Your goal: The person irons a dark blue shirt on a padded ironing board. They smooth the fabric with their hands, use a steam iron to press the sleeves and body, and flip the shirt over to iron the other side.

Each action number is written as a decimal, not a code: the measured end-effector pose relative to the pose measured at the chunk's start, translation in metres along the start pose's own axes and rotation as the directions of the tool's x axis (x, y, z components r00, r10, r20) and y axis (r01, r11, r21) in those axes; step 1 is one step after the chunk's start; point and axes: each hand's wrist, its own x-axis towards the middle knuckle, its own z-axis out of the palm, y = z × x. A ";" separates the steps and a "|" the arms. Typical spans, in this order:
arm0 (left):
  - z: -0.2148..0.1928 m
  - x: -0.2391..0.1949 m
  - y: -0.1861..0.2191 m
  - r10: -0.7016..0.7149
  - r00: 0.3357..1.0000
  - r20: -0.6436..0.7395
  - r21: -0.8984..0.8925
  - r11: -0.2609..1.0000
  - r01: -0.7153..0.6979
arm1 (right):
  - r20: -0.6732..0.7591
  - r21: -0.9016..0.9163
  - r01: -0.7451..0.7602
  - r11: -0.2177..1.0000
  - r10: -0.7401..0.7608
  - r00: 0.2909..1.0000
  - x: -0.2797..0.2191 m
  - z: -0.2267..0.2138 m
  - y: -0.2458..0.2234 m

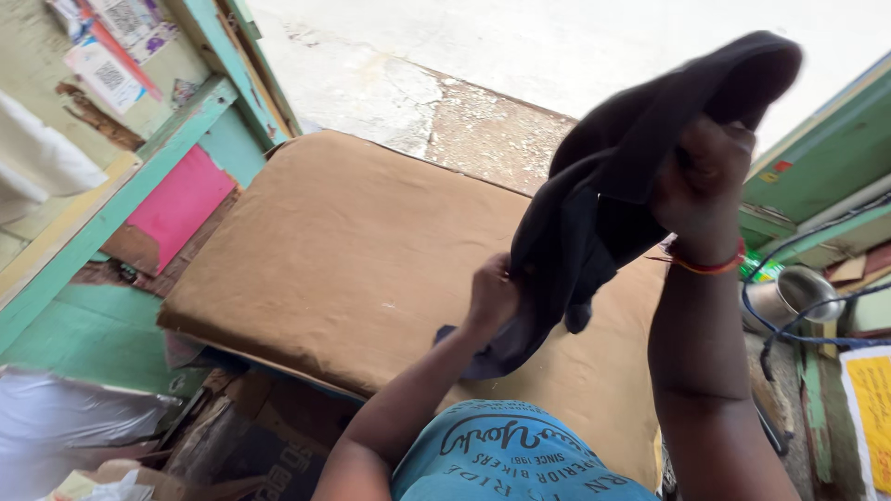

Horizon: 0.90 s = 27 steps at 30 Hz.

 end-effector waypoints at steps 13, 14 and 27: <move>-0.169 -0.022 0.036 0.125 0.747 0.653 0.269 0.884 -0.383 | -0.310 -0.115 -0.261 0.959 0.215 0.926 -0.024 -0.078 0.073; -0.165 -0.031 0.013 0.002 0.761 0.648 0.352 0.886 -0.302 | -0.303 -0.093 -0.229 0.969 0.192 0.934 -0.008 -0.067 0.074; -0.045 -0.039 -0.040 0.041 0.998 0.049 0.289 0.956 -0.053 | -0.364 -0.384 -0.023 0.923 -0.128 0.923 0.044 0.064 -0.039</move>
